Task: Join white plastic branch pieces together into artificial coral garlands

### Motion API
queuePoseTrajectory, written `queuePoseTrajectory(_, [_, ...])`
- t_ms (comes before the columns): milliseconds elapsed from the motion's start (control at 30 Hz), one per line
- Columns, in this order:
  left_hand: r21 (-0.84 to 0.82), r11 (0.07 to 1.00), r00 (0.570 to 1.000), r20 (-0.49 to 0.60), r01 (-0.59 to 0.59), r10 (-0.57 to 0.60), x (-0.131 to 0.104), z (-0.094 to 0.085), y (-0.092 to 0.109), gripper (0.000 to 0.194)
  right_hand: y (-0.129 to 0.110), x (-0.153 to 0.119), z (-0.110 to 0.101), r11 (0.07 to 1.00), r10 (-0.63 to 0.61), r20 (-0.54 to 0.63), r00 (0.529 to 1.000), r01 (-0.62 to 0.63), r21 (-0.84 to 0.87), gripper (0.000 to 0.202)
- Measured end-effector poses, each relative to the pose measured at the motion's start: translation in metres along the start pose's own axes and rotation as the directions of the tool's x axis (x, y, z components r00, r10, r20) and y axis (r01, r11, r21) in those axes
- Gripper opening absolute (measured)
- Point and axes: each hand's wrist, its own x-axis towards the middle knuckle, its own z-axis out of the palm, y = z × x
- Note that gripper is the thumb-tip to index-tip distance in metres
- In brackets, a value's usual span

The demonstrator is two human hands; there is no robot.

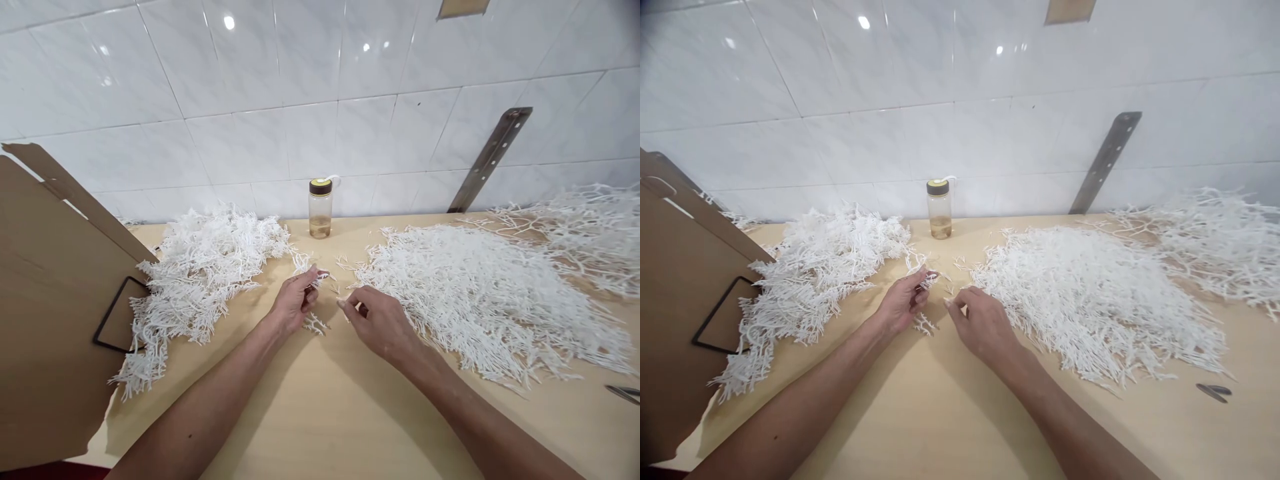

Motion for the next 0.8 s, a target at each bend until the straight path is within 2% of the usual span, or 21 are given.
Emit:
queuePoseTrajectory(133, [0.014, 1.000, 0.999, 0.035, 0.017, -0.017, -0.004, 0.004, -0.001, 0.050, 0.007, 0.005, -0.012, 0.991, 0.124, -0.048, 0.991, -0.126, -0.036, 0.012])
queuePoseTrajectory(200, [0.024, 0.999, 0.999, 0.041, 0.021, -0.022, -0.009, 0.009, -0.001, 0.053, 0.004, 0.006, -0.014, 0.982, 0.186, -0.062, 0.981, -0.183, 0.053, 0.016])
queuePoseTrajectory(300, [0.065, 0.997, 0.998, 0.051, 0.030, -0.034, -0.017, 0.016, -0.003, 0.057, -0.004, 0.006, -0.012, 0.929, 0.256, 0.010, 0.967, -0.249, 0.273, 0.026])
queuePoseTrajectory(400, [0.128, 0.991, 0.994, 0.098, 0.035, -0.048, -0.023, 0.021, -0.006, 0.059, -0.011, 0.006, -0.006, 0.852, 0.268, 0.106, 0.957, -0.287, 0.437, 0.031])
queuePoseTrajectory(500, [0.172, 0.984, 0.990, 0.122, 0.048, -0.070, -0.025, 0.022, -0.009, 0.061, -0.016, 0.006, -0.002, 0.788, 0.295, 0.173, 0.940, -0.341, 0.513, 0.031])
queuePoseTrajectory(633, [0.174, 0.984, 0.991, 0.118, 0.048, -0.069, -0.024, 0.022, -0.010, 0.061, -0.017, 0.007, 0.000, 0.756, 0.359, 0.179, 0.916, -0.397, 0.520, 0.027])
queuePoseTrajectory(800, [0.190, 0.980, 0.992, 0.096, 0.061, -0.080, -0.026, 0.025, -0.009, 0.064, -0.014, 0.008, 0.005, 0.736, 0.346, 0.158, 0.925, -0.372, 0.565, 0.024])
